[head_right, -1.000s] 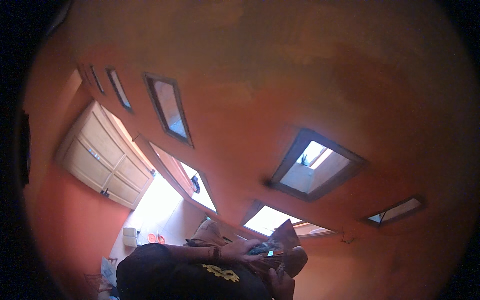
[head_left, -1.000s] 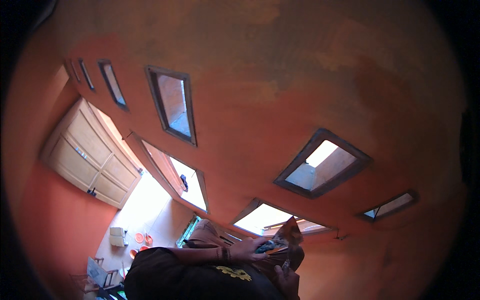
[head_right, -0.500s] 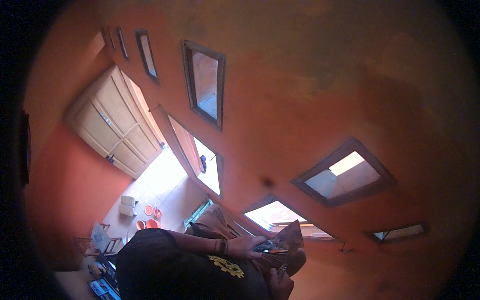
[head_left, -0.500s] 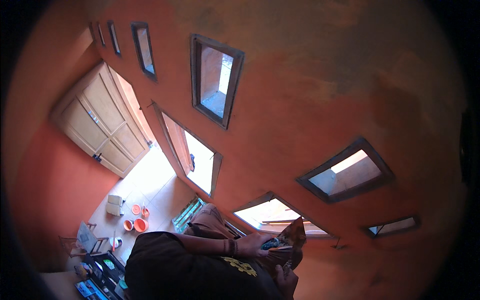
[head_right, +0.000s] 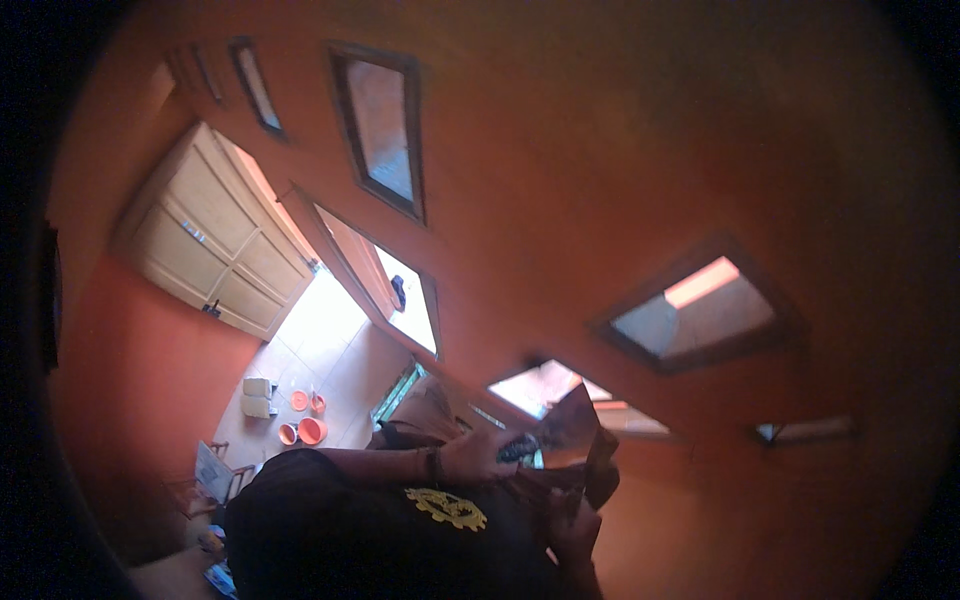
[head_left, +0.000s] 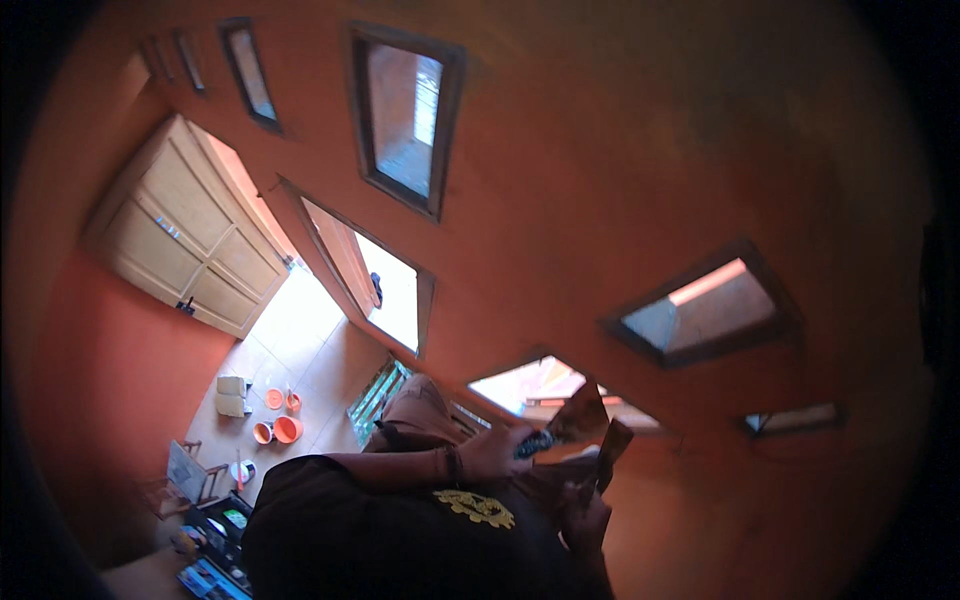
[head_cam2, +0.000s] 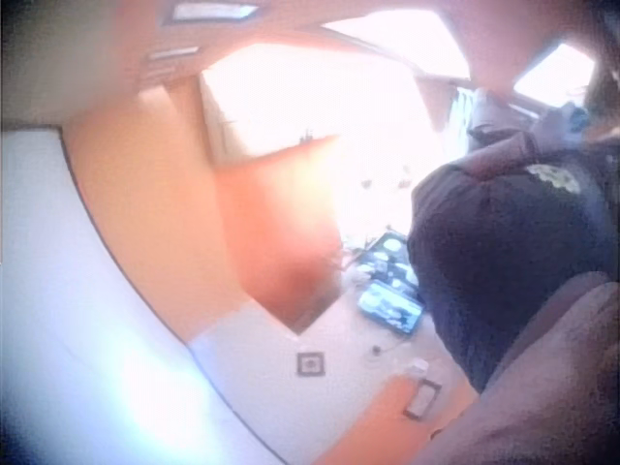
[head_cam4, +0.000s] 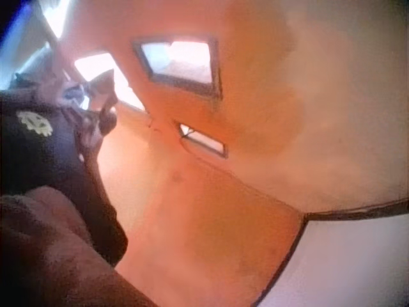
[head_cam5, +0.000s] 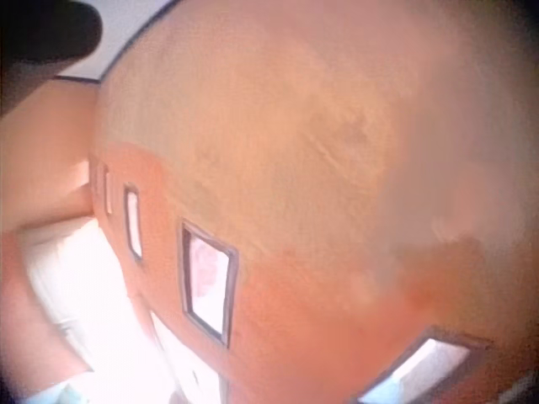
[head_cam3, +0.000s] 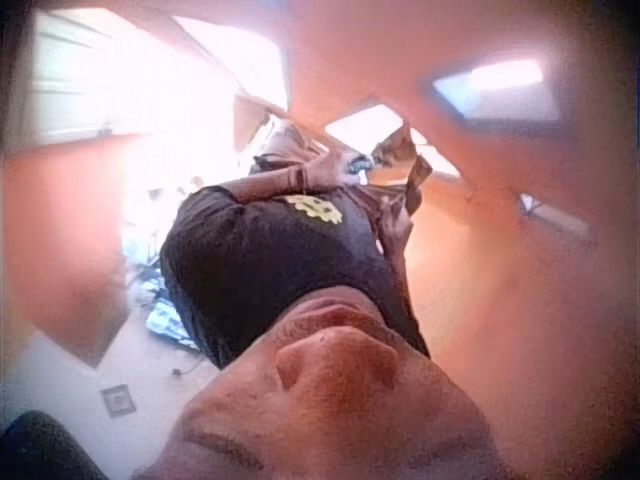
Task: The person stands on a ladder and uses a trowel and a smaller scraper to apply and smooth plaster on the ceiling. They repeatedly transfer material between the tools and work on different sections of the ceiling surface.
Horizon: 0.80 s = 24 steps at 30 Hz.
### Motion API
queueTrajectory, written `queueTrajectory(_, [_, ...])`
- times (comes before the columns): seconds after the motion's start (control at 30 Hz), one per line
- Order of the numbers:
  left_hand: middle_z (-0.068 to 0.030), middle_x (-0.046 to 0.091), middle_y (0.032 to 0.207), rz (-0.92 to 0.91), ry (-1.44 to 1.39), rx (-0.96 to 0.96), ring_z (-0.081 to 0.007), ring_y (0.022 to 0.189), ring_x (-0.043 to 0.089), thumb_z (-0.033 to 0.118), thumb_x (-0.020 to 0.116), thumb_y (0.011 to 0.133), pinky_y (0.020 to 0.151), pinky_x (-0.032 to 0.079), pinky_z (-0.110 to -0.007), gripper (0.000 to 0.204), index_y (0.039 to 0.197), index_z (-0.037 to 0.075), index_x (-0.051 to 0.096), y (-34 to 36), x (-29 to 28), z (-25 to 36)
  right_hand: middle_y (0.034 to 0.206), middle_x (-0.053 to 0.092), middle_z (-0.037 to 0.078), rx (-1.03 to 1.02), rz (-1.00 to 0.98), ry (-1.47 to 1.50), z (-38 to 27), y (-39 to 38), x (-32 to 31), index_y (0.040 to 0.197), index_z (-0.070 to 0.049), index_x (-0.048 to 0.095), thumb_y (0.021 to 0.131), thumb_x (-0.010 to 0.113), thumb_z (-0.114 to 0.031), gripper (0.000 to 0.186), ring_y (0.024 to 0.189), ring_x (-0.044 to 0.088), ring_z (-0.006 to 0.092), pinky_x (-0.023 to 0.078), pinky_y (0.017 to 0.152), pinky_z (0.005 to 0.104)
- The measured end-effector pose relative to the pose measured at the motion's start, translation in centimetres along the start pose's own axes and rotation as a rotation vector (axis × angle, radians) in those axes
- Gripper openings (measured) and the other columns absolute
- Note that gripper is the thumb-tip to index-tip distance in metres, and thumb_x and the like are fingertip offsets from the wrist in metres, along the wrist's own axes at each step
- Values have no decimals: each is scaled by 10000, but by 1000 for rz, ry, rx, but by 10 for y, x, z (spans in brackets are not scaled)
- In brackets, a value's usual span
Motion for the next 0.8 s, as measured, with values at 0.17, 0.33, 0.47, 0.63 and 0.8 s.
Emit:
queueTrajectory(0.17, [-220, 640, 948, 98, 4, -37, -327, 884, 652, 214, 673, 800, 752, 508, -395, 479, 1184, -17, 503, -14, -36, 38, 641, 593, 125, -76, 51, 75, -61, 3, -6, 787, -4, 600, 895, 617, -275, 293, 569, 600, 224, 462, 550, 342])
queueTrajectory(0.33, [-170, 642, 791, 172, -38, -141, -252, 719, 657, 184, 668, 807, 664, 497, -342, 347, 1060, -18, 547, -24, -44, 49, 669, 617, 163, -91, -46, -55, -83, 4, 2, 835, 0, 605, 905, 591, -269, 279, 597, 630, 275, 483, 580, 375])
queueTrajectory(0.47, [-169, 646, 792, 183, -29, -115, -249, 727, 662, 199, 672, 805, 667, 497, -341, 349, 1046, -20, 548, -32, -42, 47, 687, 633, 180, -77, -154, -124, -69, 11, 10, 875, 8, 604, 918, 580, -296, 307, 613, 640, 321, 489, 598, 391])
queueTrajectory(0.63, [-171, 652, 823, 184, -5, -187, -250, 762, 663, 211, 667, 806, 689, 495, -349, 357, 1053, -23, 561, -36, -46, 50, 783, 662, 122, -133, -166, 99, -78, 14, 11, 934, -4, 592, 928, 586, -234, 230, 703, 636, 193, 495, 643, 364])
queueTrajectory(0.8, [-179, 637, 796, 207, 4, -98, -283, 740, 661, 185, 656, 816, 661, 490, -351, 334, 1053, -20, 540, -35, -45, 53, 667, 521, 9, 96, -169, 412, -49, 6, 1, 1044, -31, 554, 984, 498, -250, 234, 487, 474, 71, 377, 454, 214])
Point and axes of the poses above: each hand's wrist, its own y-axis towards the middle knuckle, its own x-axis out of the palm, z = x × y, the point moved 4 cm from there along y, towards the middle knuckle
